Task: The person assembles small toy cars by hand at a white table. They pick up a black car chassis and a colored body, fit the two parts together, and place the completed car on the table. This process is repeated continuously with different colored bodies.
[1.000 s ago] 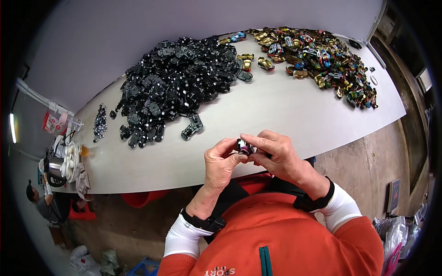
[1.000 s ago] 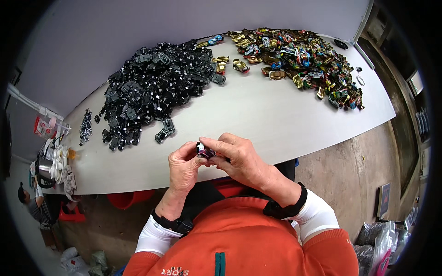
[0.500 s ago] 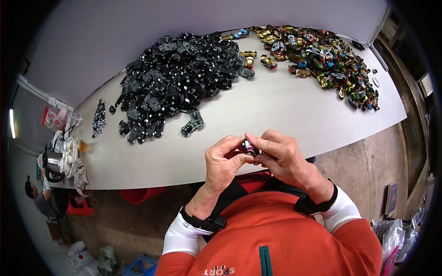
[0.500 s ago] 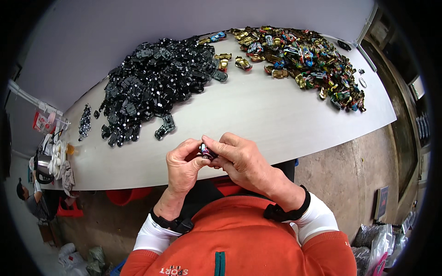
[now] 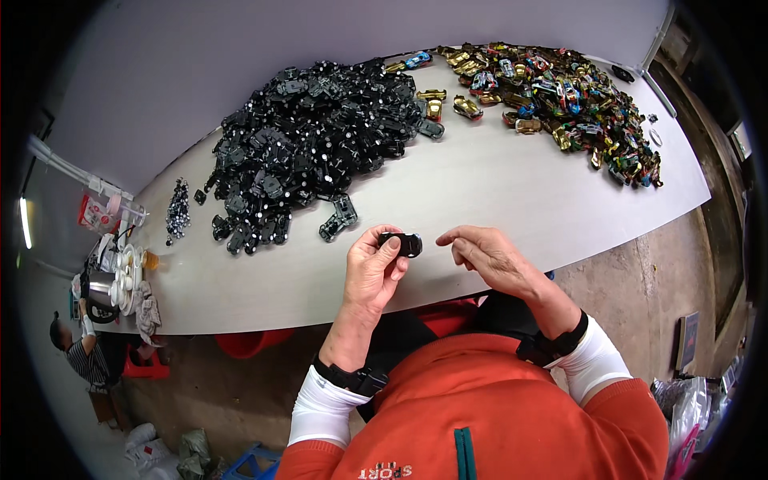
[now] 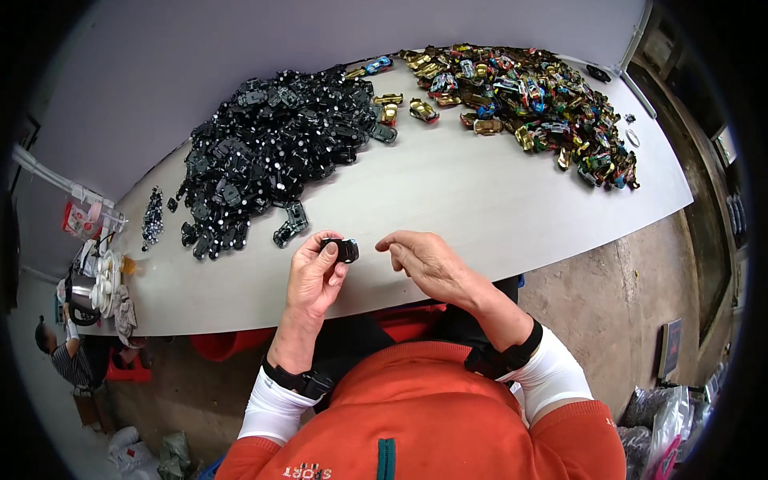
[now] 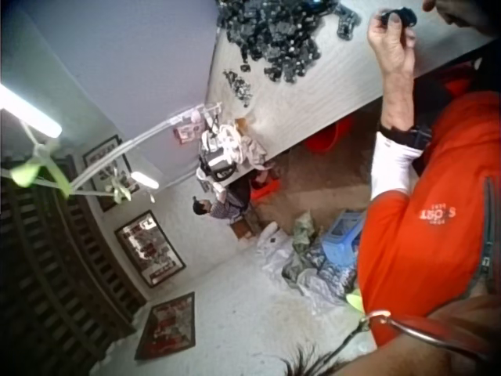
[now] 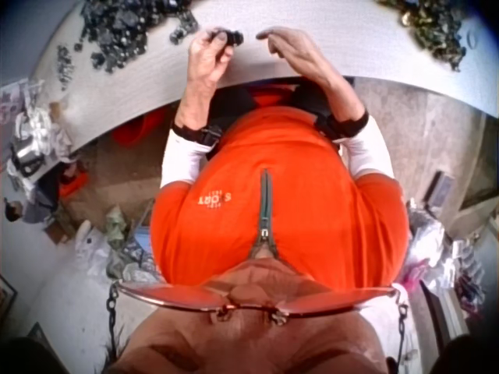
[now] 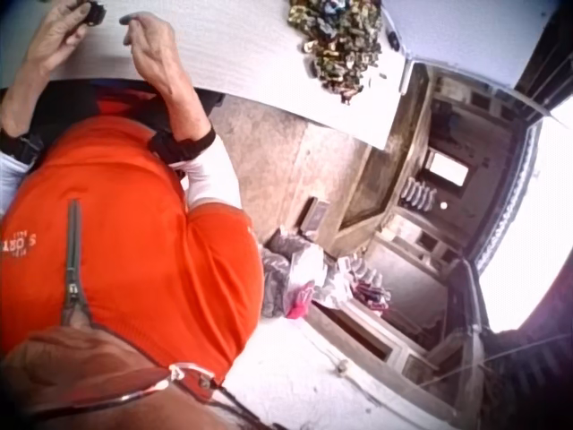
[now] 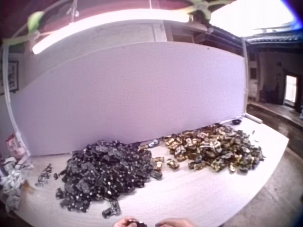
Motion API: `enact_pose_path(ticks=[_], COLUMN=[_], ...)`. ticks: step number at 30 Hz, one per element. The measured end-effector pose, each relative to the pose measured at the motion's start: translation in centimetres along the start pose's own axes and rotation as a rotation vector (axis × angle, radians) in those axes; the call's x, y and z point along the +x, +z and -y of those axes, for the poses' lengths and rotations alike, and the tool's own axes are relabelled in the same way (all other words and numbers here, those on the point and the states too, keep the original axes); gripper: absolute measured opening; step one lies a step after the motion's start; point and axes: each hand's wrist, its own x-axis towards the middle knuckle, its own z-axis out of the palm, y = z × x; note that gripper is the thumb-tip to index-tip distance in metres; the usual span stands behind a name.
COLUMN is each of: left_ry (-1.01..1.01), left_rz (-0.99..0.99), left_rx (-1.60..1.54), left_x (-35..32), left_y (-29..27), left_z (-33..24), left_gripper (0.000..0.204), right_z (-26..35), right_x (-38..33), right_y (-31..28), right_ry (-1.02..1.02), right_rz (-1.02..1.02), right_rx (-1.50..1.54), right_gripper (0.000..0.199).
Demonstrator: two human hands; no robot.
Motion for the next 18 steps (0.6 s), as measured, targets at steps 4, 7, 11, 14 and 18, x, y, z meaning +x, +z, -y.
enact_pose_path(ticks=[4,7,11,14,18], left_ry=[-0.119,-0.122,-0.064,-0.030,-0.011], left_rz=[0.007,0.013,0.019,0.035,0.044], left_rx=[-0.051,-0.027,0.064,0.101,0.114], left_x=[0.1,0.0,-0.2,-0.2,-0.4], left_y=[-0.3,-0.2,0.3,0.8,0.8], left_z=[0.7,1.1,1.0,0.9,0.8], left_gripper=[0.014,0.013,0.012,0.012,0.013], right_z=[0.2,-0.3,-0.7,-0.9,-0.5], right_x=[0.0,0.1,0.2,0.2,0.3], right_y=[0.3,0.5,0.4,0.3,0.2], right_ry=[0.107,0.076,0.028,0.020,0.006], right_rz=[0.173,0.247,0.283,0.280,0.288], right_rx=[0.211,0.297,0.339,0.355,0.318], right_gripper=[0.026,0.024,0.020,0.017,0.012])
